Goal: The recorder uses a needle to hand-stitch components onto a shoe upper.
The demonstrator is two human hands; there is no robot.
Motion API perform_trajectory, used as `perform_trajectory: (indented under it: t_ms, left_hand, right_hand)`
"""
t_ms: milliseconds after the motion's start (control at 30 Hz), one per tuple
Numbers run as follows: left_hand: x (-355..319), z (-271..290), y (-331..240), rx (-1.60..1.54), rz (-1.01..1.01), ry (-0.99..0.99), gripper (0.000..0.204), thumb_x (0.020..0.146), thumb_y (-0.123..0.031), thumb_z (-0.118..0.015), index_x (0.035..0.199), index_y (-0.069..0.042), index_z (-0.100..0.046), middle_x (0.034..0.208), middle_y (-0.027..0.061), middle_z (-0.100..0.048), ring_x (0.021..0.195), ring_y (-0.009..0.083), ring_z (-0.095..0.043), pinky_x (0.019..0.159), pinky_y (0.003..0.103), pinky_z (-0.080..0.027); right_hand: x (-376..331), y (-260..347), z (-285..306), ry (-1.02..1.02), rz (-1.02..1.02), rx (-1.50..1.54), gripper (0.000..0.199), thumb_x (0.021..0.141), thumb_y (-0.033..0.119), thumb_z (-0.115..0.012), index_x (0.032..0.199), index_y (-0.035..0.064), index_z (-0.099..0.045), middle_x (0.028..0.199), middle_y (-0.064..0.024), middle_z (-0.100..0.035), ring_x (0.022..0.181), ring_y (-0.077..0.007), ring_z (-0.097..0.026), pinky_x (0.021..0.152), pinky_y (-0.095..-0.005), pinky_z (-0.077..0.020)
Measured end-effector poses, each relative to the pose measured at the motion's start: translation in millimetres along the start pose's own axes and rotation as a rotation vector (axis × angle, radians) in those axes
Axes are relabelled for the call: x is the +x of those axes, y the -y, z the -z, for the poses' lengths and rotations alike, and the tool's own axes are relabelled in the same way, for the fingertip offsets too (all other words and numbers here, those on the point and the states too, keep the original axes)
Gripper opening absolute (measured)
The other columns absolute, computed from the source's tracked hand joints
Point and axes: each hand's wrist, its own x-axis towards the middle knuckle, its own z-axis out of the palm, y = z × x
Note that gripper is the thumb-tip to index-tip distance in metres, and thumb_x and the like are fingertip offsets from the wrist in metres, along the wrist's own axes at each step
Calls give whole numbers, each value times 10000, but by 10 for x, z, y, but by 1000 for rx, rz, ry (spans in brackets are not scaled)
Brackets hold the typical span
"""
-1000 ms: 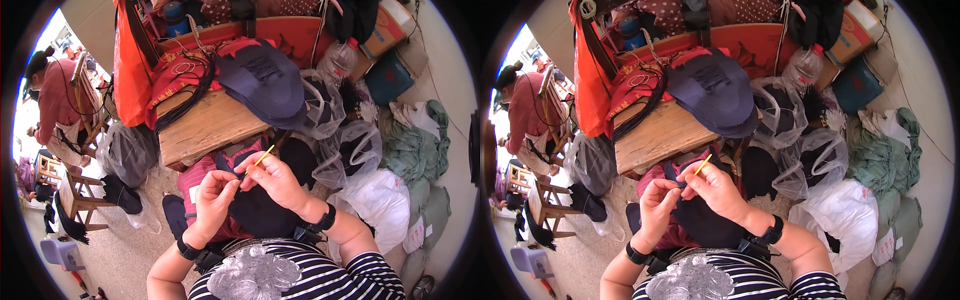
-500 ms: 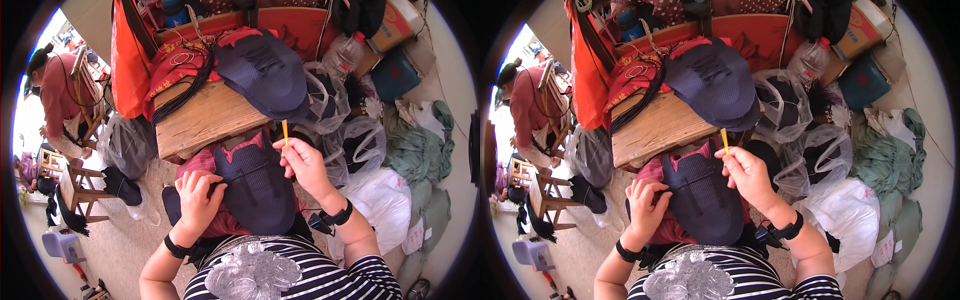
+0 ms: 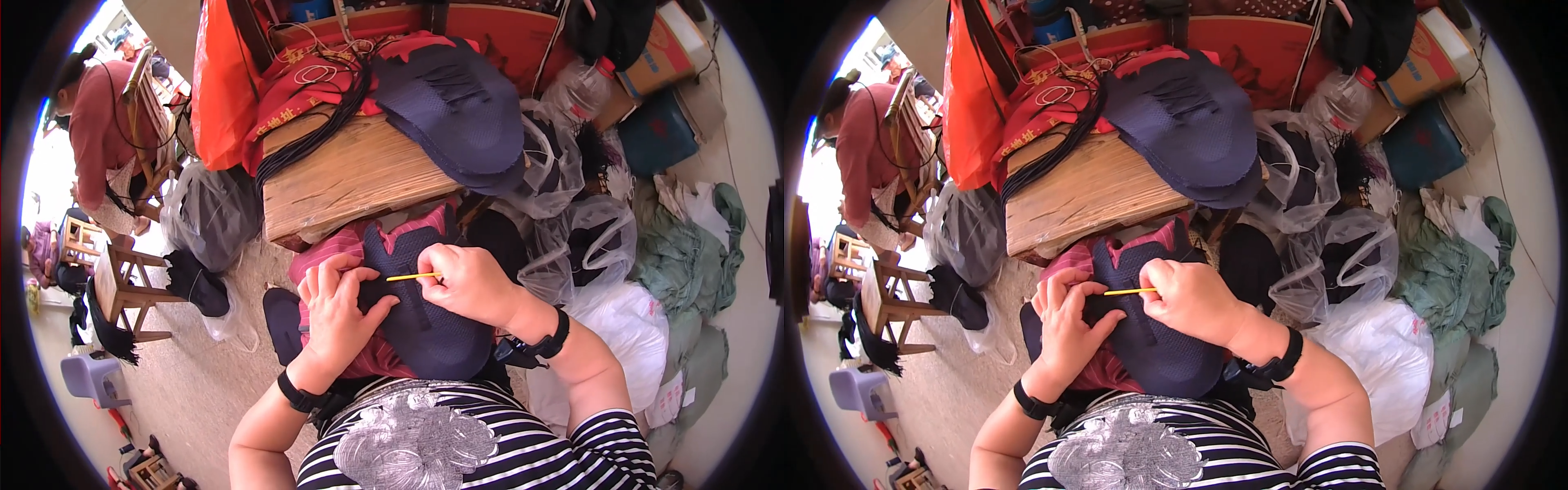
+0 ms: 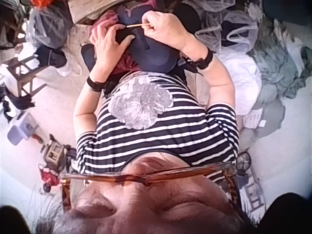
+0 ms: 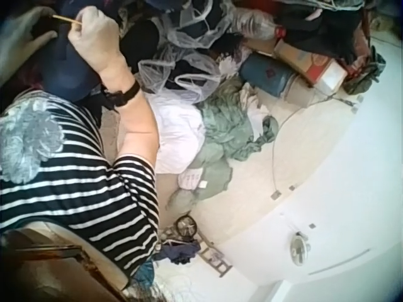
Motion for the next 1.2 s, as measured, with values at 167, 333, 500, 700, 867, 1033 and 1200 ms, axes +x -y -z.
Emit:
perform_trajectory:
  t_ms: [167, 333, 500, 700, 867, 1033, 1200]
  left_hand:
    - [-5, 4, 17, -18, -5, -6, 441, 671, -294, -910, 1031, -132, -714, 1198, 42, -575, 1147, 276, -512, 1018, 423, -343]
    - [9, -7, 22, -24, -24, -9, 442, 667, -296, -910, 1028, -134, -712, 1196, 39, -573, 1141, 269, -515, 1020, 423, -335]
    - [14, -15, 14, -9, -25, -9, 442, 667, -291, -907, 1028, -132, -707, 1189, 35, -572, 1145, 261, -513, 1020, 424, -330]
    - [37, 38, -29, 31, -49, 18, 415, 684, -274, -899, 1025, -135, -708, 1157, 30, -578, 1126, 262, -522, 1011, 423, -334]
    - [142, -8, -64, -57, -79, -21, 326, 718, -220, -876, 983, -146, -702, 1046, 13, -613, 1048, 245, -556, 949, 410, -348]
    - [211, -103, -89, -102, -94, -6, 193, 754, -159, -841, 877, -143, -694, 936, -1, -633, 962, 234, -579, 893, 402, -358]
    - [221, -112, -98, -98, -88, 8, 147, 769, -138, -819, 835, -130, -688, 886, 7, -633, 925, 242, -582, 885, 405, -370]
  right_hand:
    - [-53, -22, 55, 18, -119, 107, 179, 824, 58, -715, 933, 48, -573, 770, -120, -653, 661, -300, -678, 595, -383, -546]
    - [-118, -33, 79, 12, -261, 261, 175, 837, 54, -729, 936, 29, -588, 798, -131, -658, 679, -241, -677, 635, -334, -541]
    - [-162, -75, 63, -49, -344, 450, 140, 850, 17, -724, 930, 13, -609, 776, -41, -620, 687, -91, -599, 635, -266, -502]
    - [-200, -139, 86, -6, -387, 545, 122, 876, 33, -723, 942, 25, -621, 797, 8, -608, 719, -38, -549, 641, -235, -477]
    - [-214, -193, 112, -66, -454, 909, 149, 989, 82, -651, 1109, 21, -587, 875, 0, -582, 756, -55, -562, 715, -243, -514]
    - [-359, -454, 467, -318, -477, 1200, 247, 1100, 190, -490, 1210, -16, -570, 861, -13, -562, 750, -92, -582, 796, -306, -558]
    - [-686, -1086, 1073, -768, -487, 1326, 199, 1068, 157, -526, 1173, 1, -591, 710, 54, -455, 543, -46, -370, 514, -210, -334]
